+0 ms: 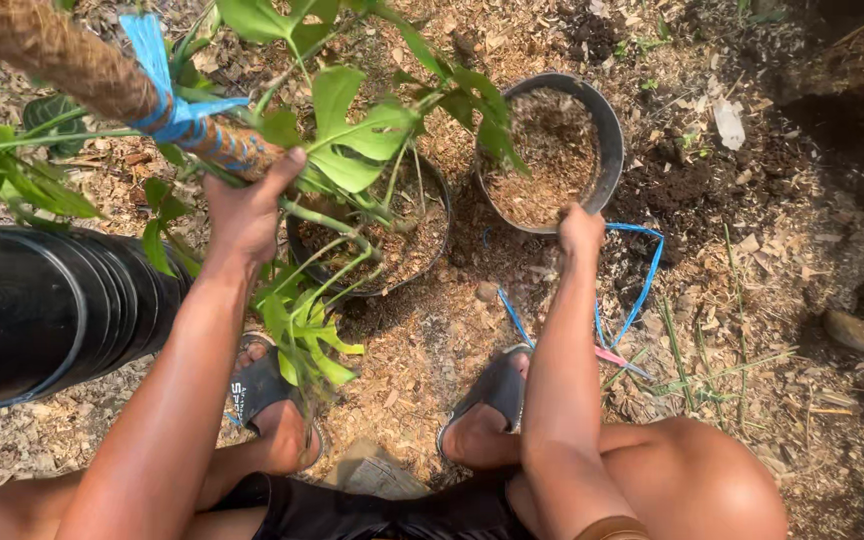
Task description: The person ties a Monstera plant to a vertical coir stake using blue plastic ties. They wrap the ties around the plant stem and stake, then secure them by hand.
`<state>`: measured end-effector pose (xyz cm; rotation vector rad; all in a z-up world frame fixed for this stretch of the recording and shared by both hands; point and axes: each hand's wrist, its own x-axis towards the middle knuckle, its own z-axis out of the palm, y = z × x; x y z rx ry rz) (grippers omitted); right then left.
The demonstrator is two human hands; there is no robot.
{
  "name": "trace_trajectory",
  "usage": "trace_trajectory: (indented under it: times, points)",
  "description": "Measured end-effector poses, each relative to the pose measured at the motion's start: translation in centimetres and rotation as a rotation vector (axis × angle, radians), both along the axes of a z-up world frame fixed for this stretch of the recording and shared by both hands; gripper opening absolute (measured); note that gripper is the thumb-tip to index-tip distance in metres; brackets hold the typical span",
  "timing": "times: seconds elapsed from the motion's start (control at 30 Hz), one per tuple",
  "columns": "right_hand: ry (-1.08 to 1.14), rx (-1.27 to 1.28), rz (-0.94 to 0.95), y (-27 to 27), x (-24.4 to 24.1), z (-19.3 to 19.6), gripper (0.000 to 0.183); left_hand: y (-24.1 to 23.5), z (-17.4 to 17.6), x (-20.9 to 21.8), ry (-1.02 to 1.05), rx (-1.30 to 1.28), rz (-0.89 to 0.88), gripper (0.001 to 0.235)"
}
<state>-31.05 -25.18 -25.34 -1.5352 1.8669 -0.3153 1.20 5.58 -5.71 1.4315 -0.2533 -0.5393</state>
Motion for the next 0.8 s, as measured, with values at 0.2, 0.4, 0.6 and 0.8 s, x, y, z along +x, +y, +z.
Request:
trace_trajectory:
  times: [0.2, 0.4, 0.6, 0.8]
  points:
    - [-0.506, 0.493, -0.004, 2.8, -0.9, -0.8, 0.026, 1.0, 0.4, -0.7, -0.181, 0.103, -0.029, 0.018]
    - [-0.36, 0.412, 0.082, 7.0, -1.7, 3.0, 0.017, 2.3, 0.4, -1.0, -0.289, 0.146, -0.107, 0.015]
    - [0.091, -0.421, 0.358, 8.4, 0.7, 9.0, 0.026, 1.9, 0.2, -0.4, -0.26, 0.079, -0.124, 0.017]
    - [0.384, -0.018, 0.711, 6.1, 8.4, 11.1, 0.035, 1.4, 0.5, 0.7, -0.23, 0.17, -0.064, 0.017]
